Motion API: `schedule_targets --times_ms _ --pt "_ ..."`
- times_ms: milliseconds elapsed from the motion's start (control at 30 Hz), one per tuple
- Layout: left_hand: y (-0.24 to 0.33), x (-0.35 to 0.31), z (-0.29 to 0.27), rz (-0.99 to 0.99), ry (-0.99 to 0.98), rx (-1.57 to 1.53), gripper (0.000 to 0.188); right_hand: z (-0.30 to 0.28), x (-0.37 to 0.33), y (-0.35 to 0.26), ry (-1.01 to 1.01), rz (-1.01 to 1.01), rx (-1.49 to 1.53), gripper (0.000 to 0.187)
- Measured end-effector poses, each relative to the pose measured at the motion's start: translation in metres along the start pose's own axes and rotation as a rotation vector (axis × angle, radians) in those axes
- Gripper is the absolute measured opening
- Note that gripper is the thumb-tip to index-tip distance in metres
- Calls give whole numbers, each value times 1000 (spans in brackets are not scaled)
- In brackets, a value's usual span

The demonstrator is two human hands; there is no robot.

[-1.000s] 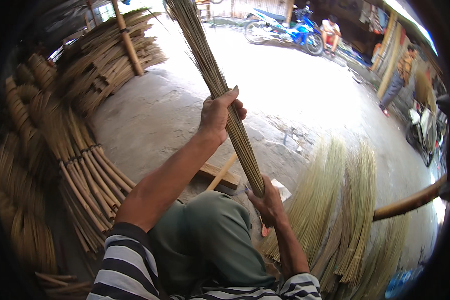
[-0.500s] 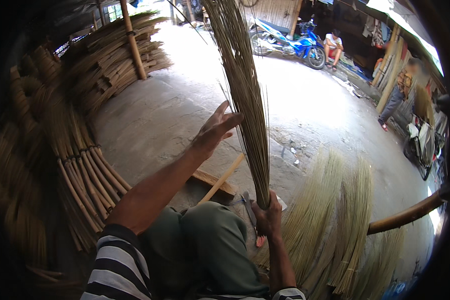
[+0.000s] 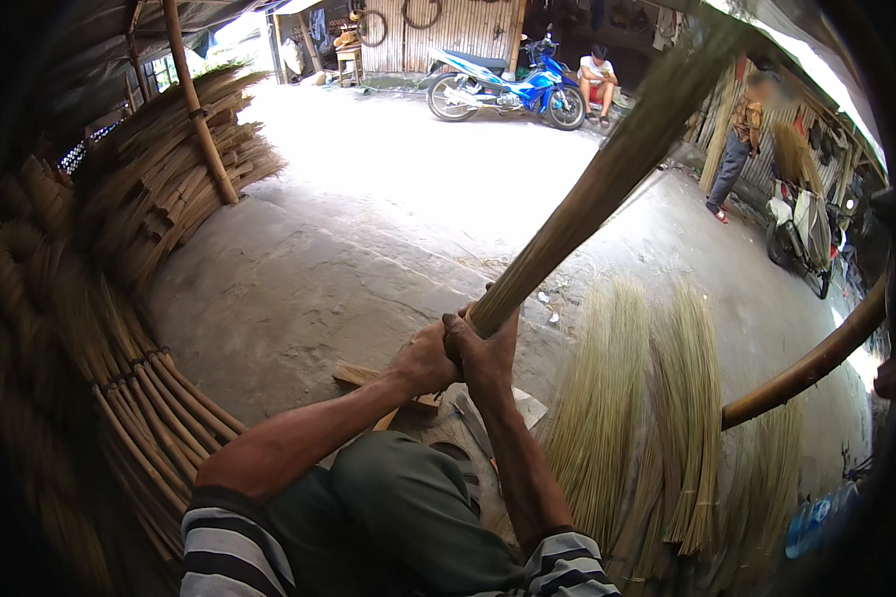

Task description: The person sits on the floor and repeatedly picks up bundles of dried straw, aligns them, and strikes them against a wooden block to shape the broom heads. The person also uses a small red-handled tool to trim or adjust the bundles and places finished brooms aside.

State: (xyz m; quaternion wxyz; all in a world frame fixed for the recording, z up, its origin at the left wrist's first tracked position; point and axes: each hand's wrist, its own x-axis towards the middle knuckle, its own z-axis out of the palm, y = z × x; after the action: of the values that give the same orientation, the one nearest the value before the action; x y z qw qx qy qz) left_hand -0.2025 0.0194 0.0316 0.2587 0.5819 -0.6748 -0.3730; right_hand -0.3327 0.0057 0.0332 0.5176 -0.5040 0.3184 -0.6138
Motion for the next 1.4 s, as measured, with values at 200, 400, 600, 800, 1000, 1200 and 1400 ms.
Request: schedule_targets --times_ms 200,400,600,800,1000,1200,1400 --pt "16 -18 5 108 190 93 54 -12 -5 2 106 -39 174 65" --pt "34 -20 -1 17 -130 -93 59 -36 12 -20 134 -96 419 66" --pt "52 -11 -9 80 -236 -284 42 -40 -3 -37 -115 -113 472 101" --pt "62 -17 -18 42 -218 -149 38 -35 -2 -24 -30 -72 366 69" --pt "46 -27 -22 60 -217 70 43 -83 48 -61 70 -113 722 37" --pt "31 -23 -24 147 -219 218 91 -112 46 -54 158 -128 841 18" --pt "45 -7 -52 216 -137 205 126 -77 32 -48 245 -279 581 19"
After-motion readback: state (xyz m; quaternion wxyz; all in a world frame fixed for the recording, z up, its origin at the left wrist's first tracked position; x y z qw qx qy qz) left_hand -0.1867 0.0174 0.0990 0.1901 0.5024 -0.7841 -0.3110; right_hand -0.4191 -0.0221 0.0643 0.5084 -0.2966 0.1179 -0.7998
